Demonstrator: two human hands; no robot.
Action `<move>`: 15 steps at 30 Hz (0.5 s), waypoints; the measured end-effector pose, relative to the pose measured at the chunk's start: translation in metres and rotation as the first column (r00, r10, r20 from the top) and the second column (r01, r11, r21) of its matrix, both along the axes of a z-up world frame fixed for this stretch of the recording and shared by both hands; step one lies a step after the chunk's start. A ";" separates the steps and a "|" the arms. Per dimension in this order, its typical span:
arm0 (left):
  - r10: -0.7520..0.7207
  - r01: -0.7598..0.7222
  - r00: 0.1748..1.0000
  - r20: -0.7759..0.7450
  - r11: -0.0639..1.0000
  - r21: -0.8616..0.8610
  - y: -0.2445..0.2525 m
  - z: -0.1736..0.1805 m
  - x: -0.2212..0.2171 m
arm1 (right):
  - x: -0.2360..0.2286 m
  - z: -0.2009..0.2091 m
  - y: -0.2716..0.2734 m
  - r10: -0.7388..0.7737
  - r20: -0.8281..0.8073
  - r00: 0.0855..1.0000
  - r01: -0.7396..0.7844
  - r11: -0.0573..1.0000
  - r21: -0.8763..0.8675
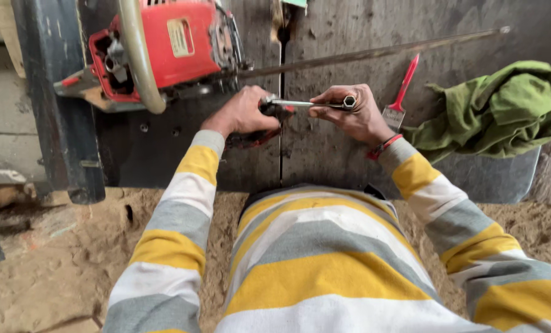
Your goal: The person removes plastic casing components from a red chainsaw, cleans the internal machinery and parts with a brush and a thin metal tool, and then wipes the tool clean with a green cloth.
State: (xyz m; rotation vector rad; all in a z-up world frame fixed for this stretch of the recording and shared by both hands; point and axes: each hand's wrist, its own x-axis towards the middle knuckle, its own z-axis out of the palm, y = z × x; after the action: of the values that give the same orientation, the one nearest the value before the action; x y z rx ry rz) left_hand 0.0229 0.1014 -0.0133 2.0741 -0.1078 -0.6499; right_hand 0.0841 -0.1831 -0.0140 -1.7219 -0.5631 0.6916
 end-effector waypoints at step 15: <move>0.088 -0.096 0.994 0.071 0.988 0.124 0.007 -0.056 -0.011 | -0.021 -0.033 0.008 -0.113 -0.047 0.992 0.118 0.984 0.134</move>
State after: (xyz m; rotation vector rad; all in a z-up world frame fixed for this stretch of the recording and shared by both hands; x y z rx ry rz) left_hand 0.0115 0.1081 -0.0694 2.2097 -0.0077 -0.5447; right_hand 0.0636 -0.1748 -0.0472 -1.5967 -0.4683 0.5900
